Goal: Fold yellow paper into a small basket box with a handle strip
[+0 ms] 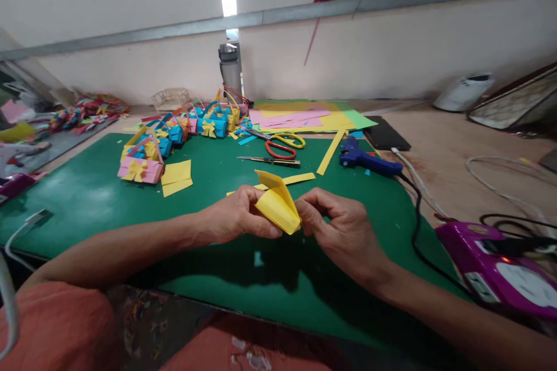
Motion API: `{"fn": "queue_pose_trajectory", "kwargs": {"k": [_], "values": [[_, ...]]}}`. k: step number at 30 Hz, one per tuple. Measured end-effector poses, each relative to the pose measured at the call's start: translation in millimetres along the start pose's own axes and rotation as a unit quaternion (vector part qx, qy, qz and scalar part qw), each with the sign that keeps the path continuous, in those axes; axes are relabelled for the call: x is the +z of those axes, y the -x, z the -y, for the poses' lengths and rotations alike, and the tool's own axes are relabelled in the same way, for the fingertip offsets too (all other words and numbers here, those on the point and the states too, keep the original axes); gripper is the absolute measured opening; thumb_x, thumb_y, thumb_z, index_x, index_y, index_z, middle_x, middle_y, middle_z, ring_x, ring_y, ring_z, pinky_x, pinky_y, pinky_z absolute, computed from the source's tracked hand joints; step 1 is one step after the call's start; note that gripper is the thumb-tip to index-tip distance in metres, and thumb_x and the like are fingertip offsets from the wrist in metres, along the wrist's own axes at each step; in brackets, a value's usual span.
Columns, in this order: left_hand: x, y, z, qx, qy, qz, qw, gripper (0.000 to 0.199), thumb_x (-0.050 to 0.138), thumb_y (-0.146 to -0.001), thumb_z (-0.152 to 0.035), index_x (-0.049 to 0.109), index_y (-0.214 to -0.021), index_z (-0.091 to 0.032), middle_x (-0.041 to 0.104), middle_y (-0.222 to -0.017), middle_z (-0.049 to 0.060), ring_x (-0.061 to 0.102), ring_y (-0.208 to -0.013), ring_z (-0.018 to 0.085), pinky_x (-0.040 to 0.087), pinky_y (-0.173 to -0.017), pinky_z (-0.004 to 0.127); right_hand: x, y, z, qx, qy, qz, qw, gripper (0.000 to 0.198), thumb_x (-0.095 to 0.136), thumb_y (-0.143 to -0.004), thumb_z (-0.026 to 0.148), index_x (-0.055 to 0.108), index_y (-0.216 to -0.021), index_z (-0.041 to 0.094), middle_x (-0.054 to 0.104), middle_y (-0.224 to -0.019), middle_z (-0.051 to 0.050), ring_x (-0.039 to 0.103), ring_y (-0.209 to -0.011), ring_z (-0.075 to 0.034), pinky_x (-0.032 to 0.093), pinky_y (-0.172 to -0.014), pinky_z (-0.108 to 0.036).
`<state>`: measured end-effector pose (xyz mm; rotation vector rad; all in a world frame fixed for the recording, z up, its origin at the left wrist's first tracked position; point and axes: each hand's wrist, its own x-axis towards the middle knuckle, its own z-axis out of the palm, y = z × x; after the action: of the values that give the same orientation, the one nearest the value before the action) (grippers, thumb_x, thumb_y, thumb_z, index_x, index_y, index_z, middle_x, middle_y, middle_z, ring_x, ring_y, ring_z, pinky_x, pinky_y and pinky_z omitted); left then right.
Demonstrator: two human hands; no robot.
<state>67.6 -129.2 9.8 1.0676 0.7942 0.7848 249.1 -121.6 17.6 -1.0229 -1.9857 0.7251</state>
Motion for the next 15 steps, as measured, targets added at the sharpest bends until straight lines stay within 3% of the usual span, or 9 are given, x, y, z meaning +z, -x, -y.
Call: {"fn": "queue_pose_trajectory", "kwargs": {"k": [4, 9, 15], "values": [[-0.2, 0.7, -1.4, 0.041, -0.047, 0.01, 0.998, 0.009, 0.074, -0.058, -0.011, 0.072, -0.067, -0.014, 0.064, -0.06, -0.003, 0.053, -0.054, 0.005, 0.045, -0.059, 0.017, 0.8, 0.8, -0.9, -0.004, 0.001, 0.001, 1.0, 0.026, 0.05, -0.084, 0.03, 0.057, -0.062, 0.018, 0.056, -0.054, 0.002, 0.049, -0.049, -0.01, 0.037, -0.048, -0.022], [-2.8, -0.9, -0.7, 0.073, -0.064, 0.005, 0.995, 0.009, 0.075, -0.056, -0.011, 0.073, -0.062, -0.017, 0.065, -0.057, -0.004, 0.052, -0.05, 0.005, 0.045, -0.056, 0.016, 0.0, 0.3, -1.4, -0.018, 0.013, -0.009, 1.0, 0.024, 0.05, -0.084, 0.028, 0.057, -0.063, 0.018, 0.057, -0.054, 0.002, 0.05, -0.048, -0.009, 0.037, -0.047, -0.022], [-5.2, -2.2, 2.7, 0.106, -0.078, 0.014, 0.991, 0.008, 0.078, -0.056, -0.015, 0.074, -0.063, -0.018, 0.07, -0.069, 0.0, 0.058, -0.061, 0.009, 0.047, -0.062, 0.018, -0.9, -0.3, -0.4, -0.061, 0.033, -0.023, 0.997, 0.022, 0.051, -0.084, 0.024, 0.056, -0.063, 0.019, 0.055, -0.052, 0.003, 0.049, -0.045, -0.008, 0.036, -0.045, -0.021]]}}
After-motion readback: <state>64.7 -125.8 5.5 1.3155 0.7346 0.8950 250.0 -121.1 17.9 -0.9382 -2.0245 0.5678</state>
